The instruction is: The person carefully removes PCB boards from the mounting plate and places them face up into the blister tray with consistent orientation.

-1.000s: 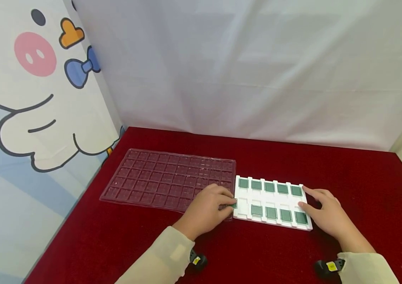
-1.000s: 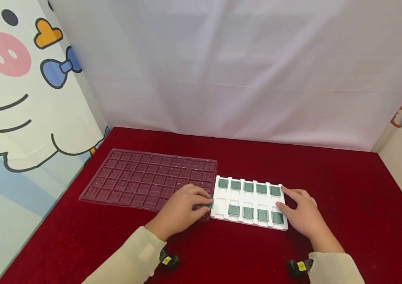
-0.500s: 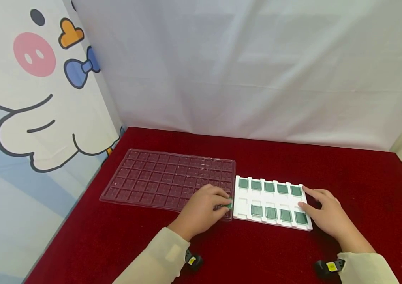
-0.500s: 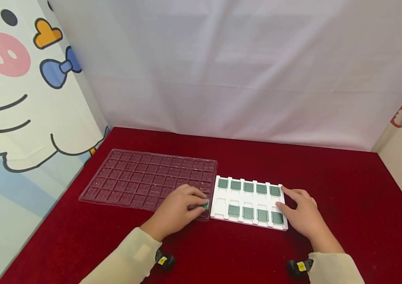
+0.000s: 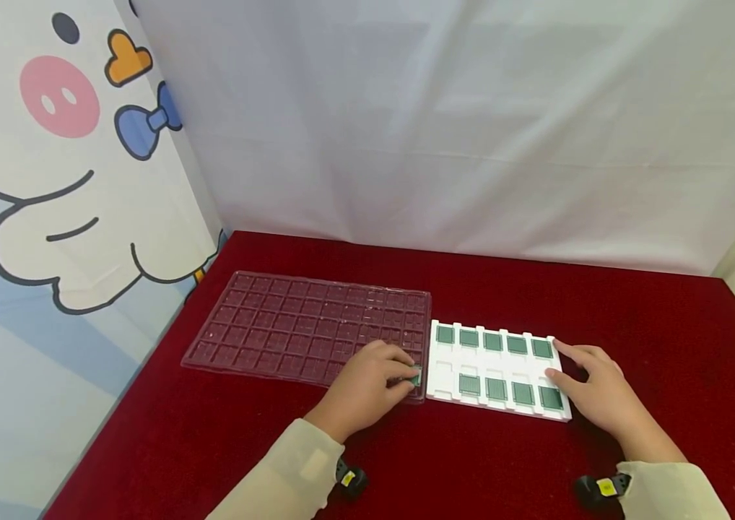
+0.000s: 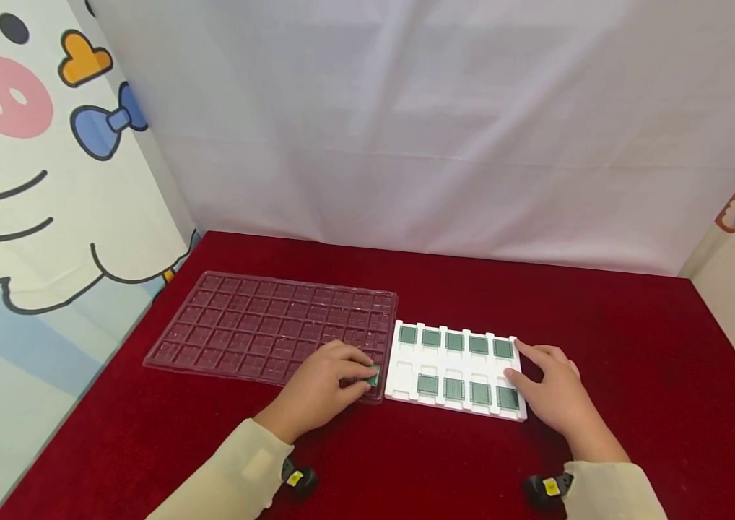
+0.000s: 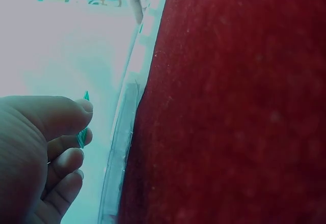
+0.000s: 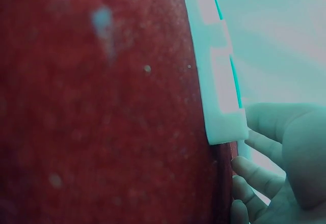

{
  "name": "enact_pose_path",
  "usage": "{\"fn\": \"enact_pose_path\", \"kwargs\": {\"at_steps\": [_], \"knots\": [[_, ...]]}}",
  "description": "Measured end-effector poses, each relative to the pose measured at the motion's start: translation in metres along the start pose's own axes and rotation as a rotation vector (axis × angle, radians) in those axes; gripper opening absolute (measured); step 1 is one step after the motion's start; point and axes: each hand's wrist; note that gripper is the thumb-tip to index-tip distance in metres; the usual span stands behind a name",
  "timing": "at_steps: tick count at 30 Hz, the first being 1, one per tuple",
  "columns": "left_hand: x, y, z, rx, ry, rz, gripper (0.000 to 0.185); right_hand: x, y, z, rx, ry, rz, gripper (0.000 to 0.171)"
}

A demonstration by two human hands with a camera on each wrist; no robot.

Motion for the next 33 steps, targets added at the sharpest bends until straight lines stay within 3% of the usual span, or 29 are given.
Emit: {"fn": "enact_pose_path", "kwargs": {"at_steps": [16, 33], "knots": [[0.0001, 0.0029, -0.0025, 0.012, -0.036, -0.015, 0.02, -0.0013, 0.0015, 0.0013, 0.008, 0.009, -0.003, 0.068], [0.0004, 0.0075, -0.0067, -0.011, -0.029, -0.034, 0.019, 0.0002, -0.0003, -0.0003, 0.008, 0.011, -0.002, 0.067]]}}
Point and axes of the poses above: each hand's wrist, its own x-axis away from the middle knuckle, its own y-axis out of the palm, z = x × y, and after that the axes turned 10 degrees about x, right-handed
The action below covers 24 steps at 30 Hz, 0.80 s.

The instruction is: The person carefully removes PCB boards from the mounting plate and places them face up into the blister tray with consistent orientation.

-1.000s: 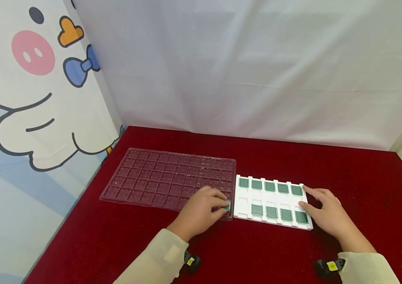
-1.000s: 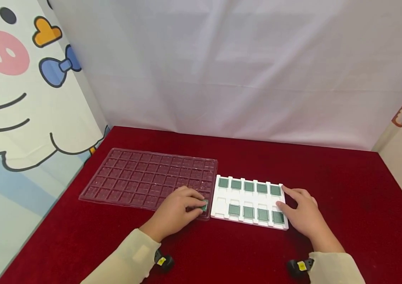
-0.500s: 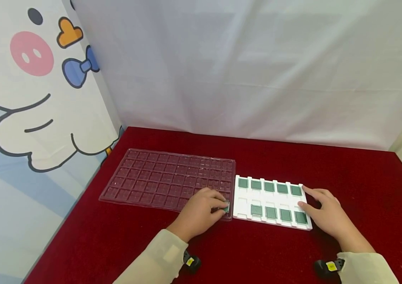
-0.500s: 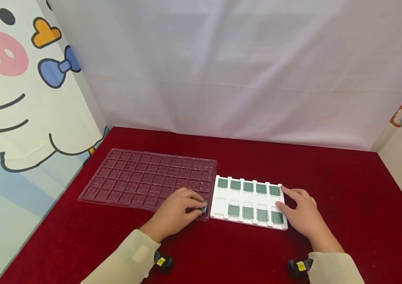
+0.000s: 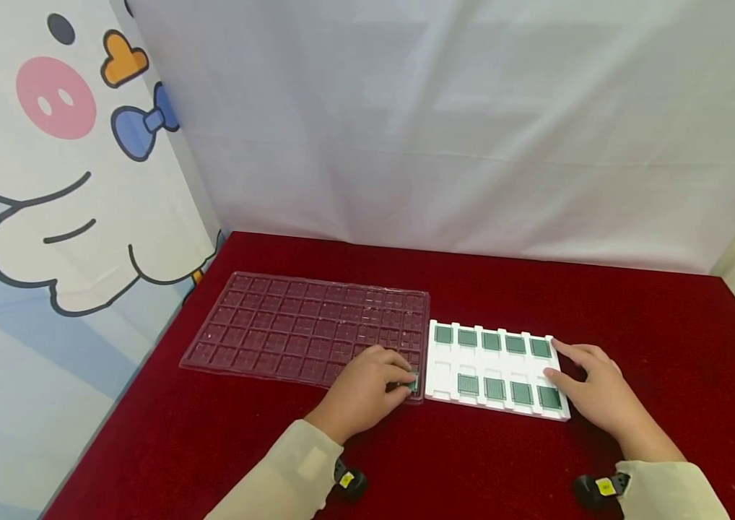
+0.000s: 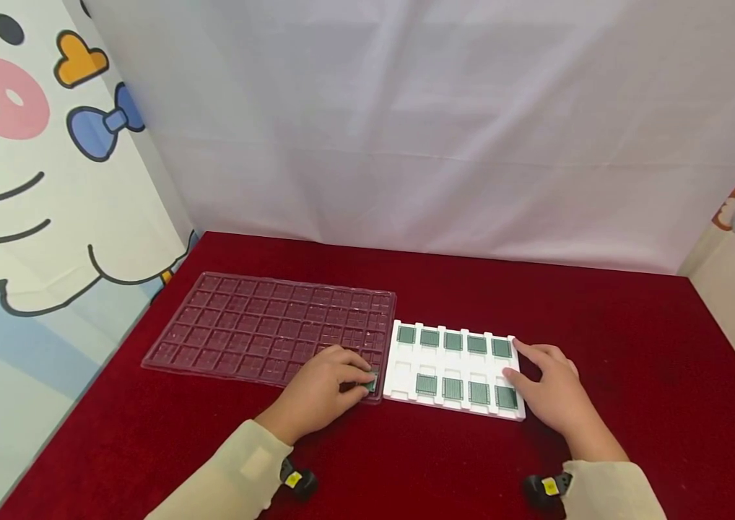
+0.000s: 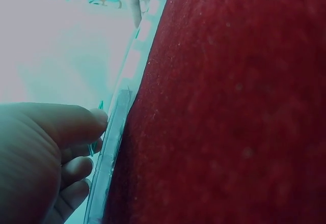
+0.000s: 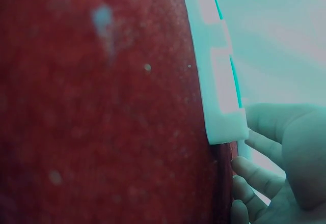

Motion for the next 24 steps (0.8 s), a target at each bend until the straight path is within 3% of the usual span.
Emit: {"fn": "enact_pose_path", "kwargs": {"at_steps": [24], "knots": [[-0.0004, -0.0007, 0.0007, -0.006, -0.014, -0.029, 0.018, -0.0004, -0.0011, -0.0011, -0.002, 0.004, -0.015, 0.068]]}}
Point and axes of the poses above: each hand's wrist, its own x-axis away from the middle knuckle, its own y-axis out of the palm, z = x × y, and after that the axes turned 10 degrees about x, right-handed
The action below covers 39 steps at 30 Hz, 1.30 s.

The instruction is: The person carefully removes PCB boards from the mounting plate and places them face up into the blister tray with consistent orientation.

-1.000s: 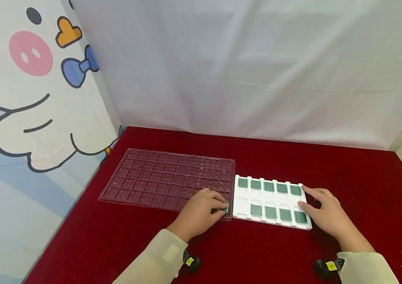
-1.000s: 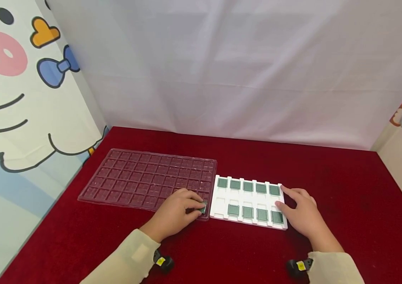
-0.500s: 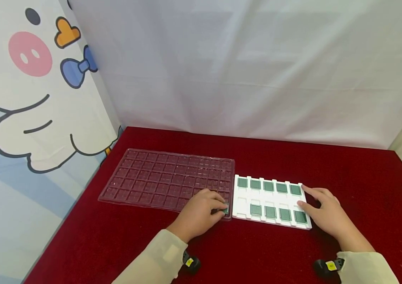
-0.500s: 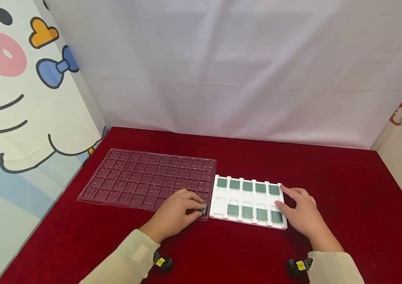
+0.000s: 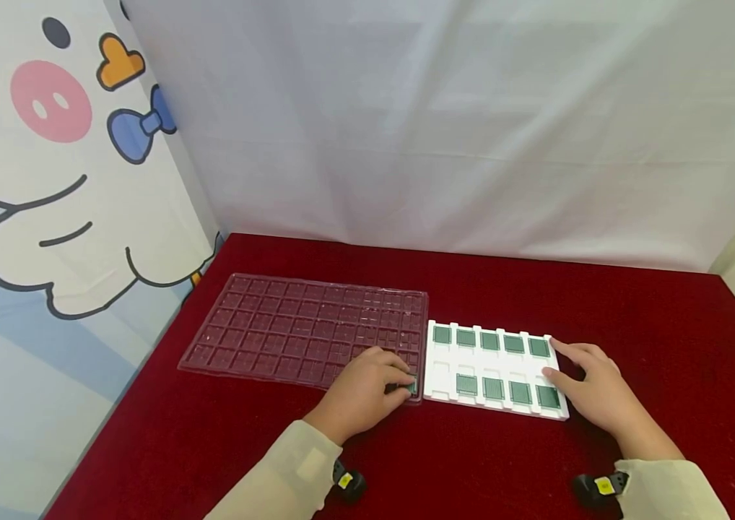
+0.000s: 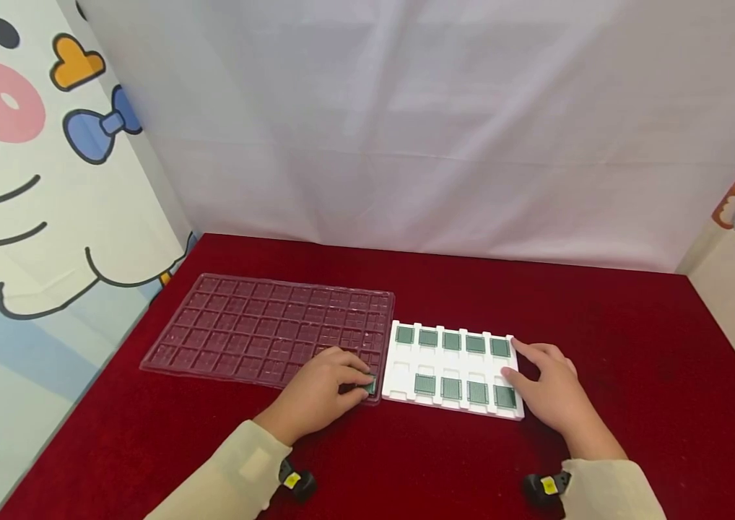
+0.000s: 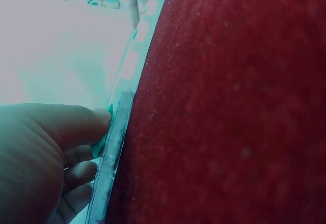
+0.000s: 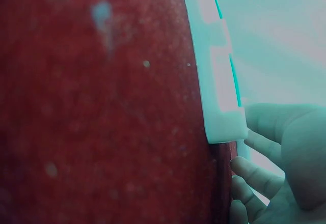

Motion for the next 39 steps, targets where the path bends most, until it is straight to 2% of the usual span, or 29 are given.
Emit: {"fn": "enact_pose_path", "kwargs": {"at_steps": [14, 23, 30, 39], "knots": [[0.0, -0.001, 0.001, -0.005, -0.006, 0.002, 0.018, 0.0, 0.002, 0.001, 0.003, 0.006, 0.001, 0.068], [-0.006, 0.0, 0.008, -0.021, 0.007, -0.005, 0.018, -0.001, 0.0, 0.002, -0.005, 0.003, 0.001, 0.068], [-0.011, 0.004, 0.013, -0.012, 0.045, -0.009, 0.018, 0.0, 0.0, 0.002, -0.008, -0.002, 0.003, 0.068], [-0.016, 0.012, 0.018, -0.02, 0.057, -0.025, 0.02, -0.001, 0.0, 0.001, -0.001, 0.005, -0.008, 0.069]]}}
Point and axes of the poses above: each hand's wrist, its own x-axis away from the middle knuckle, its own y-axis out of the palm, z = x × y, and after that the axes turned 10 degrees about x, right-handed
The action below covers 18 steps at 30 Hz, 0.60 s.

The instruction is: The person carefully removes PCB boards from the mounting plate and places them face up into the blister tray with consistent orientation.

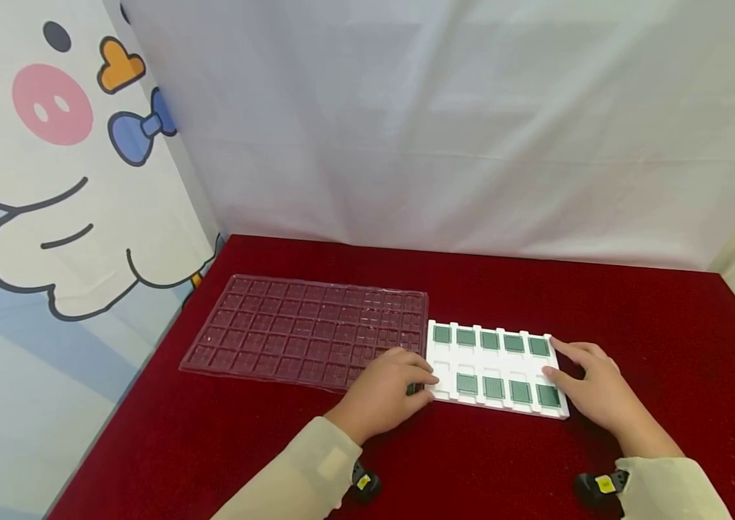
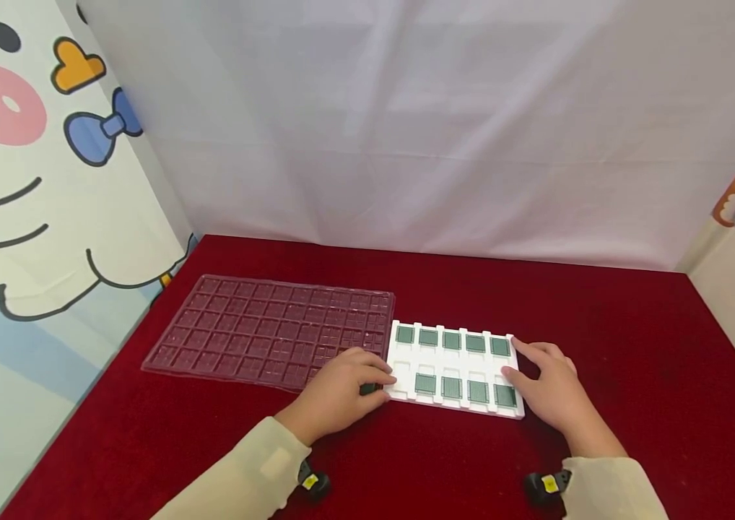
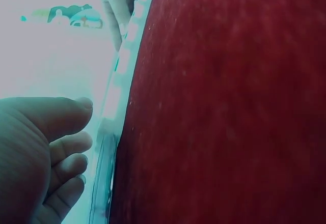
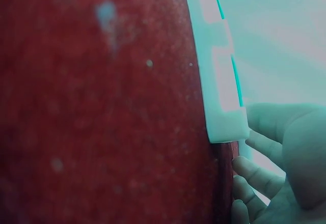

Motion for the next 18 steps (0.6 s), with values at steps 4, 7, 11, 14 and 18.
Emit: {"fn": "enact_pose_path", "kwargs": {"at_steps": [4, 7, 11, 14, 18], "knots": [[-0.003, 0.002, 0.003, 0.004, 0.017, -0.011, 0.021, 0.0, 0.001, 0.0, 0.002, -0.002, 0.003, 0.069], [-0.005, 0.004, 0.006, 0.01, 0.035, -0.01, 0.022, 0.0, 0.001, 0.0, 0.003, -0.008, 0.008, 0.068], [-0.007, 0.006, 0.009, 0.023, 0.051, -0.008, 0.022, 0.0, 0.002, -0.001, 0.006, -0.013, 0.01, 0.068], [-0.01, 0.009, 0.011, 0.023, 0.071, -0.014, 0.022, 0.0, 0.001, -0.001, 0.008, -0.01, 0.009, 0.068], [-0.017, 0.013, 0.014, 0.018, 0.093, -0.029, 0.023, 0.001, 0.0, -0.001, 0.002, -0.005, 0.008, 0.068]]}}
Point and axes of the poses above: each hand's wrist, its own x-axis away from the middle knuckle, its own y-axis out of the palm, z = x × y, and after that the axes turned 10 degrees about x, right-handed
